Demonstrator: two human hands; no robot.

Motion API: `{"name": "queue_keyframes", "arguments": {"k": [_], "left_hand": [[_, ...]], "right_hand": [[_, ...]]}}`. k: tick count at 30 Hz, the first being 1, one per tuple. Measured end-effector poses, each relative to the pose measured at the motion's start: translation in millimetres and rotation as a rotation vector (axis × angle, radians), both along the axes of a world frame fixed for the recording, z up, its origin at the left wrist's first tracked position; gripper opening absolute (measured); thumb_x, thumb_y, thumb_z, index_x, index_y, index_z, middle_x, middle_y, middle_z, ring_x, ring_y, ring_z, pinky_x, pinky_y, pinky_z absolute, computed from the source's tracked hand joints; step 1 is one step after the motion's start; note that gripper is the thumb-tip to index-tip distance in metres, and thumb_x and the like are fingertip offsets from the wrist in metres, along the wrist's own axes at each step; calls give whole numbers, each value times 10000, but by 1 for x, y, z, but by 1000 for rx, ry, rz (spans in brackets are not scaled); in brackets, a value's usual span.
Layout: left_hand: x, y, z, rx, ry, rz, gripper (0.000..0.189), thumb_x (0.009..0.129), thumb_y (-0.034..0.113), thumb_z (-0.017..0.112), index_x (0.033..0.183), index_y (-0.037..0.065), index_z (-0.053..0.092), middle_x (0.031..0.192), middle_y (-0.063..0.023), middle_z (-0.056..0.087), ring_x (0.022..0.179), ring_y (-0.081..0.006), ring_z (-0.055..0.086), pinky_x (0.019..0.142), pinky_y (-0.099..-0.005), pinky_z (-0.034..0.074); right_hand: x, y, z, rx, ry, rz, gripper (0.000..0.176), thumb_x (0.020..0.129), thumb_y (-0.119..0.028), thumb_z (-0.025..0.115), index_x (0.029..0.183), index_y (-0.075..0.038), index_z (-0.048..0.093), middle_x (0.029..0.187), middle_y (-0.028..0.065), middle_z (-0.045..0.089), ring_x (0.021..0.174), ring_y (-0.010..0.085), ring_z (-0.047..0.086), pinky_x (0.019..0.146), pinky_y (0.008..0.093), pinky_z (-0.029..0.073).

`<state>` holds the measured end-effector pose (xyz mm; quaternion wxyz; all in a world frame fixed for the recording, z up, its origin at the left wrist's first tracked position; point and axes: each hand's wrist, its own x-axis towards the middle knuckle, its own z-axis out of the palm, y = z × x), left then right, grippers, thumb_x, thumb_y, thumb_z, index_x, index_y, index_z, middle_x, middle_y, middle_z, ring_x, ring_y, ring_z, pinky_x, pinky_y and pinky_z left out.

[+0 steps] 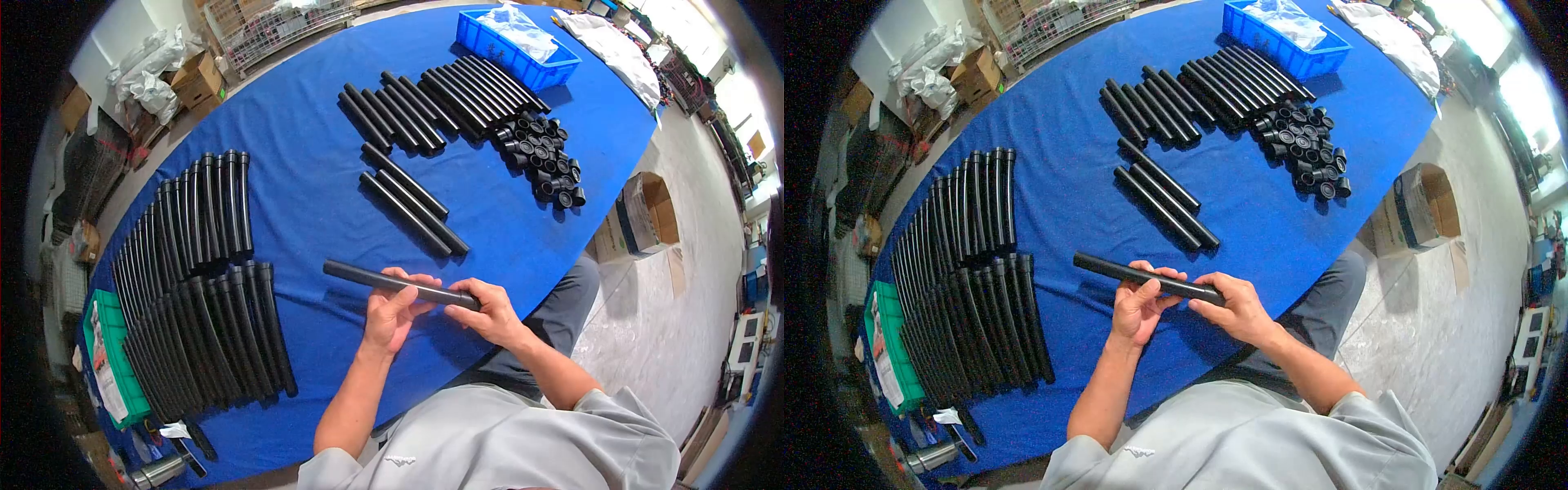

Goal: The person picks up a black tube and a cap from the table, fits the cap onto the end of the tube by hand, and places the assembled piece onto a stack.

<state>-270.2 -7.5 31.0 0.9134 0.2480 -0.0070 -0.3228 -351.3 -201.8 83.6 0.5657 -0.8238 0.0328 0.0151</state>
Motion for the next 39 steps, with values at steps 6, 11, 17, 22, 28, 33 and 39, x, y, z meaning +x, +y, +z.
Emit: {"name": "queue_keyframes", "arguments": {"k": [6,11,17,22,28,33,39], "left_hand": [[-2,-3,6,14,41,42,265,903,-13,689,1116,81,563,1179,-238,668,1187,-406,634,971,-545,579],[0,-2,3,22,12,33,276,899,-16,698,1117,86,564,1164,-231,677,1164,-397,649,970,-511,586],[0,-2,3,32,-17,-17,253,916,3,689,1117,83,558,1175,-223,673,1153,-387,654,982,-508,571],[-2,-2,3,108,0,-26,275,921,16,686,1135,96,533,1175,-211,669,1151,-382,653,990,-518,558],[-1,-3,-1,115,-50,-45,293,929,42,686,1155,122,519,1181,-179,673,1158,-328,656,925,-484,590],[2,-2,-5,38,-17,-50,278,922,62,717,1122,125,534,1161,-173,685,1140,-321,667,930,-503,596],[3,-5,-5,38,-6,-64,280,921,28,706,1114,111,521,1122,-165,693,1106,-321,682,938,-508,593]], "right_hand": [[1,1,-8,-310,-328,35,358,864,-189,773,1140,-2,642,942,176,642,863,311,675,686,376,531],[-1,4,-17,-311,-339,11,378,880,-223,767,1160,-4,634,925,164,670,805,308,675,672,379,533],[-2,-1,3,546,439,-108,347,880,-182,768,1140,10,645,859,130,662,725,226,655,632,332,499],[-7,5,-2,-355,-389,24,338,874,-133,761,1159,5,643,936,167,666,768,297,658,692,396,528],[-3,-6,-5,529,330,-109,239,916,-125,718,1108,9,668,825,42,662,632,106,612,542,236,502],[3,6,-4,-428,-500,66,163,949,-72,642,1088,13,653,841,57,671,621,110,591,529,242,480],[2,-10,-9,457,313,-84,196,959,-131,657,1089,15,658,850,32,652,662,82,582,538,233,474]]}}
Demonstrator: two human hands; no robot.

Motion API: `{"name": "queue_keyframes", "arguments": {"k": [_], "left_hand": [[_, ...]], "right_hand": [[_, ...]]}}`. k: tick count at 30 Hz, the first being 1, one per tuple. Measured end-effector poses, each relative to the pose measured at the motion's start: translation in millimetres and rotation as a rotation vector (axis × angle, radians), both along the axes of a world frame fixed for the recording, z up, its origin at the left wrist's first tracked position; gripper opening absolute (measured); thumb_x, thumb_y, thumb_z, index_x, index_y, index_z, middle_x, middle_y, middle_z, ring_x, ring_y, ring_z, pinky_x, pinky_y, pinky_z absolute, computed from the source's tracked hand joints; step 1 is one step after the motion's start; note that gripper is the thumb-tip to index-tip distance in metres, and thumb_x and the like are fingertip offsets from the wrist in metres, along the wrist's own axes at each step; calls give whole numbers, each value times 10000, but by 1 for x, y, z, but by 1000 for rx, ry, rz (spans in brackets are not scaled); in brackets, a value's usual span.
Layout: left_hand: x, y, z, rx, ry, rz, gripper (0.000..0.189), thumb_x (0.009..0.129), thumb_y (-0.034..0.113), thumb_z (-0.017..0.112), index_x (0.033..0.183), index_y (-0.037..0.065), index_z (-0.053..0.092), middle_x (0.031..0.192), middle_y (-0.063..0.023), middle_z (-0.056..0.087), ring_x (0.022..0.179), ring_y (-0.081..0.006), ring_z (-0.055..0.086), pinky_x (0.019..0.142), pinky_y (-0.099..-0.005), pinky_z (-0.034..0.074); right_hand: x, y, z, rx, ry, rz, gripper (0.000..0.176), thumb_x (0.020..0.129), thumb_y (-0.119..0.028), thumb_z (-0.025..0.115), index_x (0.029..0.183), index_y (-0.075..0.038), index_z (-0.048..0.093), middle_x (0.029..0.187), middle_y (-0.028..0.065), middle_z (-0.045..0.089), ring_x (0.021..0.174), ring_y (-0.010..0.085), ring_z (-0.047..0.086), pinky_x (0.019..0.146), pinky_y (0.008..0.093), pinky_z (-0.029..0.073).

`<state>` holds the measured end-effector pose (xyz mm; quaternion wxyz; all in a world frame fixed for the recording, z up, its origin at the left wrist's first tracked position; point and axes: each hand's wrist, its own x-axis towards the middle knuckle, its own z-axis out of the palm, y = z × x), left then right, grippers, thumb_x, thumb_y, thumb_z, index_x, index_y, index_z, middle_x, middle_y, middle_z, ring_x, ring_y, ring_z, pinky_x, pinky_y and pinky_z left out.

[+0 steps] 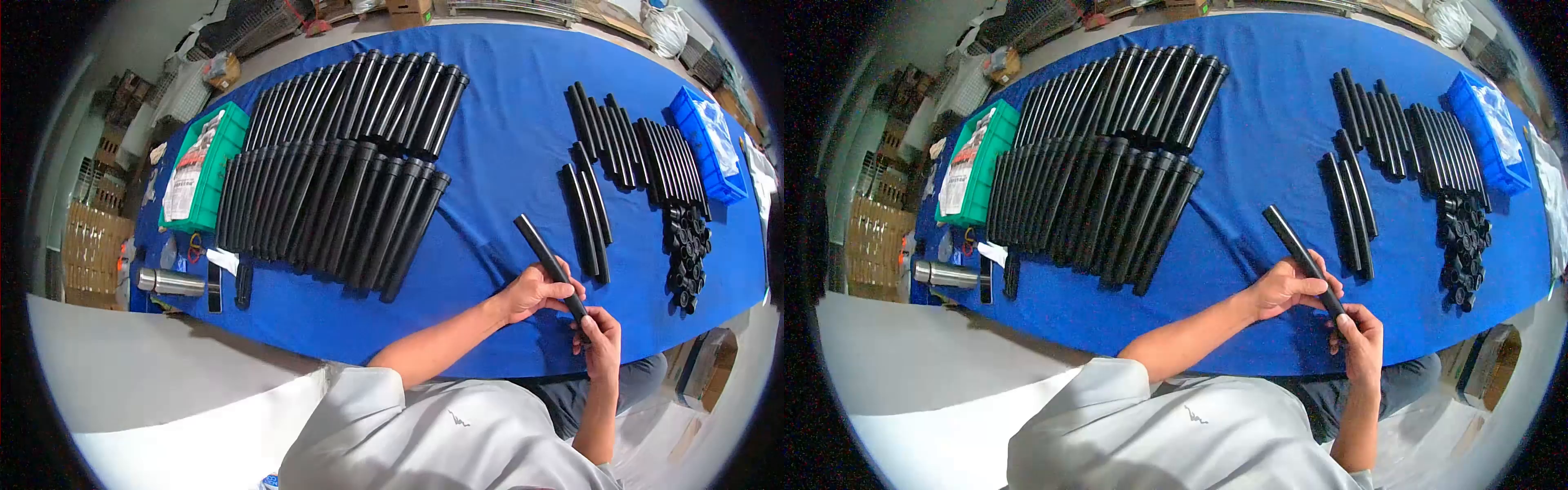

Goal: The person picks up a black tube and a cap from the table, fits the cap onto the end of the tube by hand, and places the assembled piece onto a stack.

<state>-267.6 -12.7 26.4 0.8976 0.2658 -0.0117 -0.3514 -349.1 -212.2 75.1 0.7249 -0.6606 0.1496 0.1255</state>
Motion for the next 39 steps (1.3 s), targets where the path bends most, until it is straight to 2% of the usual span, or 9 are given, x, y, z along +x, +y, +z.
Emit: {"name": "queue_keyframes", "arguments": {"k": [5,10,16,20,23,27,30,33,39], "left_hand": [[-1,2,2,18,11,23,271,925,40,707,1111,107,521,1105,-167,697,1086,-310,688,930,-501,596],[0,2,-2,-11,-11,-5,266,922,54,715,1097,107,522,1091,-160,699,1072,-307,692,922,-492,599],[0,0,0,-8,21,21,270,921,60,716,1100,110,520,1108,-154,695,1085,-304,687,920,-489,601],[1,3,-1,-23,-6,-7,288,925,61,712,1122,115,508,1126,-153,690,1113,-300,677,926,-489,599],[0,1,-2,-33,3,17,295,927,53,705,1132,114,501,1126,-158,690,1117,-299,677,922,-485,601],[-1,1,3,39,24,16,296,925,44,703,1131,111,502,1126,-160,692,1116,-301,679,915,-482,604],[0,2,1,26,-11,3,297,925,44,704,1132,111,501,1128,-156,693,1115,-301,679,907,-479,607],[0,2,-2,5,-30,-14,298,924,45,705,1132,111,501,1130,-154,693,1114,-300,680,904,-478,608],[-2,3,3,24,11,17,282,921,32,697,1121,107,514,1135,-164,689,1117,-308,676,915,-472,601]], "right_hand": [[-6,7,-13,-602,-428,78,236,956,-142,674,1143,0,646,814,-2,615,636,57,551,562,210,466],[-1,4,6,30,65,9,221,971,-157,661,1122,4,647,780,-9,596,611,45,521,499,211,426],[-5,9,-20,-637,-551,37,207,985,-156,641,1096,19,649,788,-2,589,560,46,503,468,213,415],[-1,6,0,-43,-22,-58,195,966,-130,652,1087,23,648,788,4,588,583,52,517,485,225,432],[-2,1,-8,-95,-60,18,224,971,-155,650,1130,3,642,806,-2,623,603,47,536,481,208,429],[-6,4,-22,-603,-465,18,216,938,-116,686,1099,21,645,791,5,594,599,61,517,529,219,448],[-7,10,-8,-455,-262,-3,224,935,-110,688,1111,20,645,792,8,592,601,58,517,534,215,440],[-4,3,7,13,15,-5,251,953,-152,685,1158,-13,644,807,-22,594,619,50,528,532,202,433],[-10,14,-10,-435,-308,-36,208,941,-101,684,1116,8,664,786,-28,580,629,48,515,550,210,416]]}}
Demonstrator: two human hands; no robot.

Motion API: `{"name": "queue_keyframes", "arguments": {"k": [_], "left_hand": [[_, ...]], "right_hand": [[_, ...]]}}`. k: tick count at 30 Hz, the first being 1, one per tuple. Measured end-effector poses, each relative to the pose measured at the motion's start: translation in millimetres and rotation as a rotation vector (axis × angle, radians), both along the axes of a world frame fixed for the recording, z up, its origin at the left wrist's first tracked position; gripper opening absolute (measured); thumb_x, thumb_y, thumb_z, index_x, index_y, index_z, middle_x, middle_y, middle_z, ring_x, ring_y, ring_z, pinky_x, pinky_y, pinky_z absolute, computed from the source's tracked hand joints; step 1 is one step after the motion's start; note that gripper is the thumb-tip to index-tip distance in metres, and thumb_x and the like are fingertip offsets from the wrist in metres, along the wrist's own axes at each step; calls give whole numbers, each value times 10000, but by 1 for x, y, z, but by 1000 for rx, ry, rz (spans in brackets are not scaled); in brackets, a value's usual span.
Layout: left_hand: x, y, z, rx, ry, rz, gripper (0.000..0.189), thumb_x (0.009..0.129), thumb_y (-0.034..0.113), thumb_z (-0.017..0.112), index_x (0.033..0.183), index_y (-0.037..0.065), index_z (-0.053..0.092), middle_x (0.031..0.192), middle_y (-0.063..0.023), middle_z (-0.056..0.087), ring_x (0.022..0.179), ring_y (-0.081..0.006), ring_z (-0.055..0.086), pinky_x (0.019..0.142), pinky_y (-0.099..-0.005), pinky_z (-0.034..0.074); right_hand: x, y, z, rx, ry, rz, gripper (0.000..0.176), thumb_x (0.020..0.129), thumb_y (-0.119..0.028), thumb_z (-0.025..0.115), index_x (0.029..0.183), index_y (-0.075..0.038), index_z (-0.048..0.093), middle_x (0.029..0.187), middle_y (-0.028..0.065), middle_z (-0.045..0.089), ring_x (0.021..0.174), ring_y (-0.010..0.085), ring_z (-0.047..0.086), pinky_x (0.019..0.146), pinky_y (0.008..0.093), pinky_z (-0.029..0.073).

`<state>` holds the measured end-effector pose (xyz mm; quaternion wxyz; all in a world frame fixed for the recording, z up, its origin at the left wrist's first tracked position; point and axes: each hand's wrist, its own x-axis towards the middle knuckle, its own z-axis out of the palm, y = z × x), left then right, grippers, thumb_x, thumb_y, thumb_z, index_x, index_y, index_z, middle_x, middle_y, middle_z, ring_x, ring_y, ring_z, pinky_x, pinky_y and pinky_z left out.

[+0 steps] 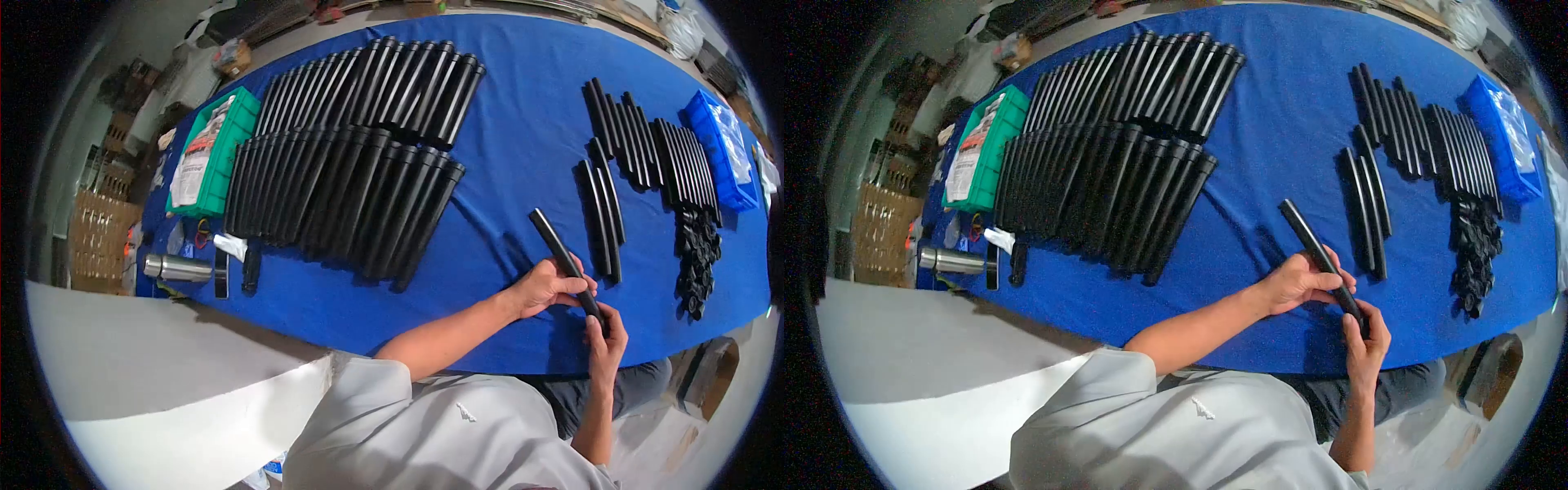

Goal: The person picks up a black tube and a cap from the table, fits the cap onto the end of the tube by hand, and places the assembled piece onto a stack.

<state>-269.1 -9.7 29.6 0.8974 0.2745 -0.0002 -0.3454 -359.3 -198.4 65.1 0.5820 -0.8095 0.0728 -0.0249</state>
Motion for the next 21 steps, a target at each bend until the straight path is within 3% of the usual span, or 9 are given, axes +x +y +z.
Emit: {"name": "queue_keyframes", "arguments": {"k": [5,8,11,14,16,18,20,21], "left_hand": [[2,4,-1,-1,-64,-57,251,933,29,668,1129,90,524,1169,-185,677,1169,-331,651,971,-504,567],[-2,1,2,16,-46,-6,270,951,17,649,1174,101,522,1214,-216,661,1197,-360,634,991,-520,556],[0,0,1,13,-23,-29,247,957,7,636,1159,115,544,1222,-214,662,1209,-366,626,1009,-551,537],[0,3,-6,-63,-34,-24,231,958,2,632,1139,126,561,1214,-202,669,1214,-367,623,1018,-560,528],[0,2,-4,-73,-29,-1,223,958,1,631,1129,130,569,1208,-194,673,1215,-365,622,1019,-559,527],[1,1,-4,-129,-29,4,209,954,15,639,1122,118,572,1197,-186,676,1210,-349,628,1022,-550,527],[1,2,-6,-141,-64,-15,199,947,18,646,1108,115,578,1196,-183,678,1207,-345,632,1018,-539,533],[2,4,-6,-110,-72,-22,192,939,26,655,1092,114,580,1197,-183,678,1205,-344,634,1015,-526,538]], "right_hand": [[7,-9,25,443,430,-13,250,959,-235,664,1077,-15,673,819,45,681,600,95,591,505,231,478],[4,-11,12,283,268,16,237,916,-168,716,1087,-7,690,806,45,674,623,97,587,561,245,477],[3,-7,14,-111,21,56,363,841,-184,804,1120,14,683,842,71,673,714,126,616,643,283,491],[0,-6,6,-28,48,4,382,820,-193,827,1118,3,691,877,87,689,737,135,625,669,284,500],[3,-10,6,-127,7,36,397,815,-164,826,1141,3,674,873,81,688,726,130,627,655,277,507],[3,-7,15,241,204,-12,343,850,-133,785,1139,7,664,873,71,689,686,116,624,605,257,509],[4,-13,7,509,236,-6,278,890,-103,730,1131,13,655,874,66,690,652,109,625,563,242,515],[5,-9,13,501,276,-21,257,910,-103,700,1127,27,652,867,67,688,645,120,633,560,255,528]]}}
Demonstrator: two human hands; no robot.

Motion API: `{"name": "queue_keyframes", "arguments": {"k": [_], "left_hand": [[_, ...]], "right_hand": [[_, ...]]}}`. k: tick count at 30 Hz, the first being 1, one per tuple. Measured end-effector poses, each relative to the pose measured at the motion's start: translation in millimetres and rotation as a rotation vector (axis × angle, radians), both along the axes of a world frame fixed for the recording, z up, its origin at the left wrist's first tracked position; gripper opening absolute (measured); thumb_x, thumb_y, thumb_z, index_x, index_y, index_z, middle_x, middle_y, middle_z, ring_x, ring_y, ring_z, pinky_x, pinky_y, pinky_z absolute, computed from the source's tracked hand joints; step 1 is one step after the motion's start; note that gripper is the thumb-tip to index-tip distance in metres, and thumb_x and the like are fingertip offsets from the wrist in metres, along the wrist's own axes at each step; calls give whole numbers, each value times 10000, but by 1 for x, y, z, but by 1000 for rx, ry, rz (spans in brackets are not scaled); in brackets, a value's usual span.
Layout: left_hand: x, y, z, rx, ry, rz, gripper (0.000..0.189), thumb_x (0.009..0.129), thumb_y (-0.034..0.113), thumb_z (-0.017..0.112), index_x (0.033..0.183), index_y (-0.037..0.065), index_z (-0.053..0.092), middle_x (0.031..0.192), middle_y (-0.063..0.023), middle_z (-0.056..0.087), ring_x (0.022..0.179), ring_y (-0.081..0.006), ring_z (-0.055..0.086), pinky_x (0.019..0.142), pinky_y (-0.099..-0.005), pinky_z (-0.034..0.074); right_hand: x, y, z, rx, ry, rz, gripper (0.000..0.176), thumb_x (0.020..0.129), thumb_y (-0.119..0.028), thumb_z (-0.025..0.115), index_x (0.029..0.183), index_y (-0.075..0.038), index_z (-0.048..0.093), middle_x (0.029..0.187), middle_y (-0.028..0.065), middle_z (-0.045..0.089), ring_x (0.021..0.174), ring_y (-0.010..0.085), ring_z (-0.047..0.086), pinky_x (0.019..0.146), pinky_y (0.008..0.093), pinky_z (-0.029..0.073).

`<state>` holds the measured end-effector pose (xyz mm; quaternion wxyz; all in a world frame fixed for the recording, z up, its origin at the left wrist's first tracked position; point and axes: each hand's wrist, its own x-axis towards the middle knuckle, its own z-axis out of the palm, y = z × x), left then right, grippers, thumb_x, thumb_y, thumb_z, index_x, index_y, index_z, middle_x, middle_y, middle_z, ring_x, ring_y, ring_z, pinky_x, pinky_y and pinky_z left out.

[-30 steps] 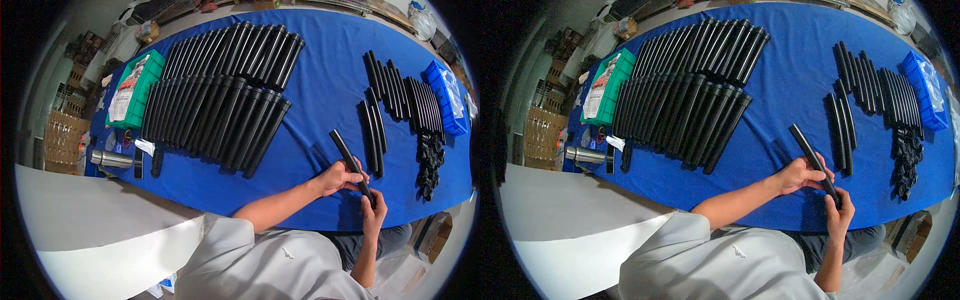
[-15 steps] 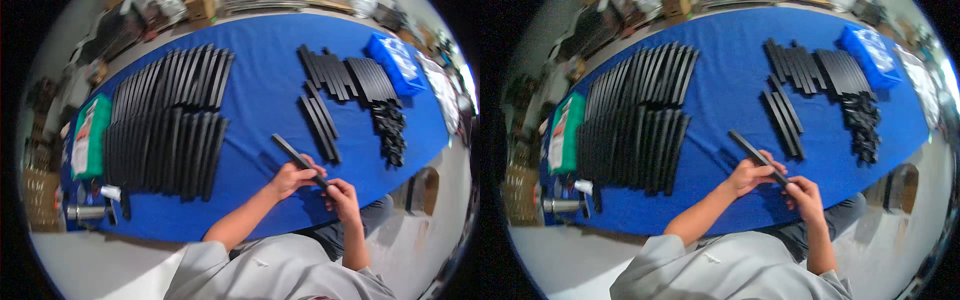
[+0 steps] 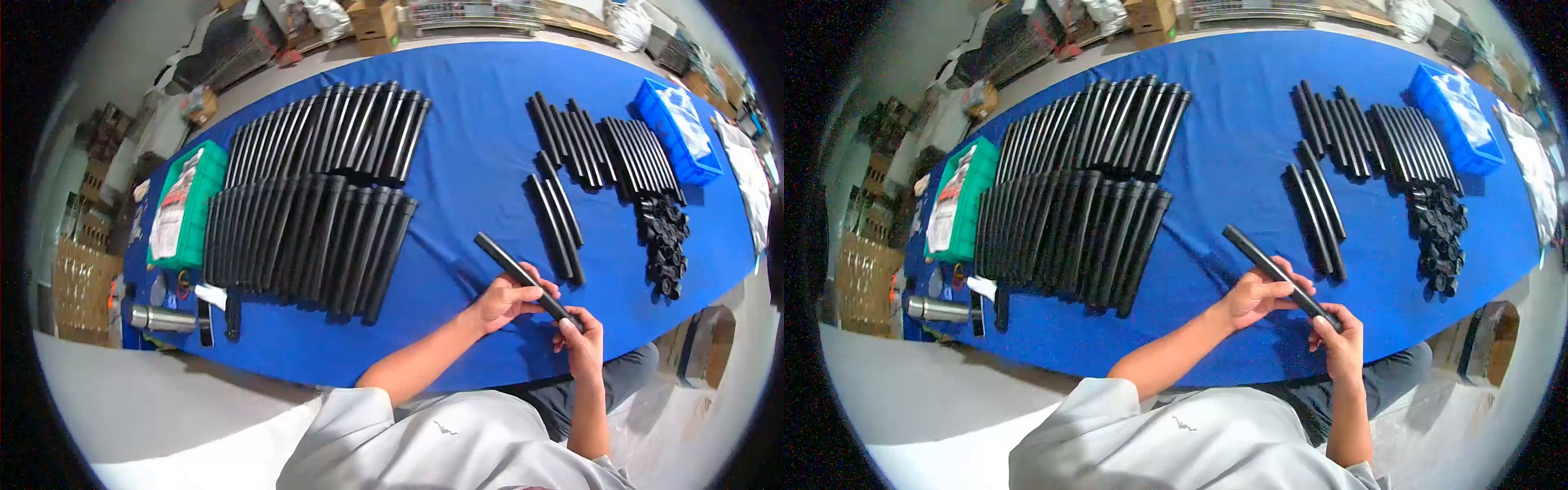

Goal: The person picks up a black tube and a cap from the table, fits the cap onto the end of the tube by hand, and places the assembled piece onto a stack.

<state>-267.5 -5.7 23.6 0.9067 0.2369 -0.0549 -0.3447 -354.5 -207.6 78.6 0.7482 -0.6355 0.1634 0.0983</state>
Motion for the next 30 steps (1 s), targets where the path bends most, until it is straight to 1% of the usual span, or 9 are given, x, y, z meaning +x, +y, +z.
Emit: {"name": "queue_keyframes", "arguments": {"k": [3,8,12,15,19,24,27,28,30], "left_hand": [[1,0,0,-38,11,-18,232,911,-10,634,1093,120,570,1200,-187,677,1205,-344,636,1015,-516,541],[-1,-3,2,2,61,28,266,907,-2,671,1113,131,568,1184,-170,686,1180,-318,653,958,-470,573],[0,-4,3,75,81,19,266,909,26,711,1112,122,568,1150,-168,696,1134,-310,674,951,-471,586],[1,-5,-1,55,54,14,265,905,23,716,1105,112,566,1126,-175,700,1110,-315,683,957,-476,589],[1,1,0,53,-19,-36,267,893,12,715,1096,94,563,1117,-189,698,1102,-321,685,954,-463,590],[-5,1,20,130,-4,-14,212,896,76,725,1057,74,589,1055,-181,708,1041,-306,703,886,-429,609],[-1,9,38,712,-200,-197,135,931,152,707,1023,90,630,996,-160,713,984,-264,708,830,-405,609],[-3,14,48,854,-331,-246,164,915,219,731,995,91,665,933,-138,713,887,-263,707,795,-405,590],[-17,30,80,1230,-973,53,194,875,213,755,991,77,677,957,-129,707,901,-282,695,778,-409,574]], "right_hand": [[1,-1,2,79,40,23,263,906,-97,702,1133,25,651,867,71,690,654,126,638,562,263,536],[-4,9,-4,-335,-189,-14,291,922,-85,691,1182,26,622,879,31,621,734,83,575,650,230,486],[-3,0,-23,-754,-570,32,268,916,-57,696,1157,36,625,867,22,610,727,78,576,637,220,463],[-5,-2,-15,-625,-342,59,290,889,-83,719,1139,37,636,843,30,613,709,116,563,644,253,457],[0,-8,7,-151,-32,157,276,921,-132,692,1139,32,649,864,30,650,716,95,612,604,235,497],[-1,-11,11,-203,-75,223,268,946,-137,665,1154,31,636,843,5,621,695,82,580,603,232,475],[-4,-15,0,-187,-140,142,251,960,-131,651,1156,25,629,820,-16,585,671,62,530,593,222,438],[-4,-15,-1,-174,-154,111,243,963,-129,646,1154,22,629,812,-23,573,669,56,515,590,219,426],[-2,-20,2,-163,-180,89,227,961,-124,649,1145,9,633,801,-37,561,683,44,498,590,213,403]]}}
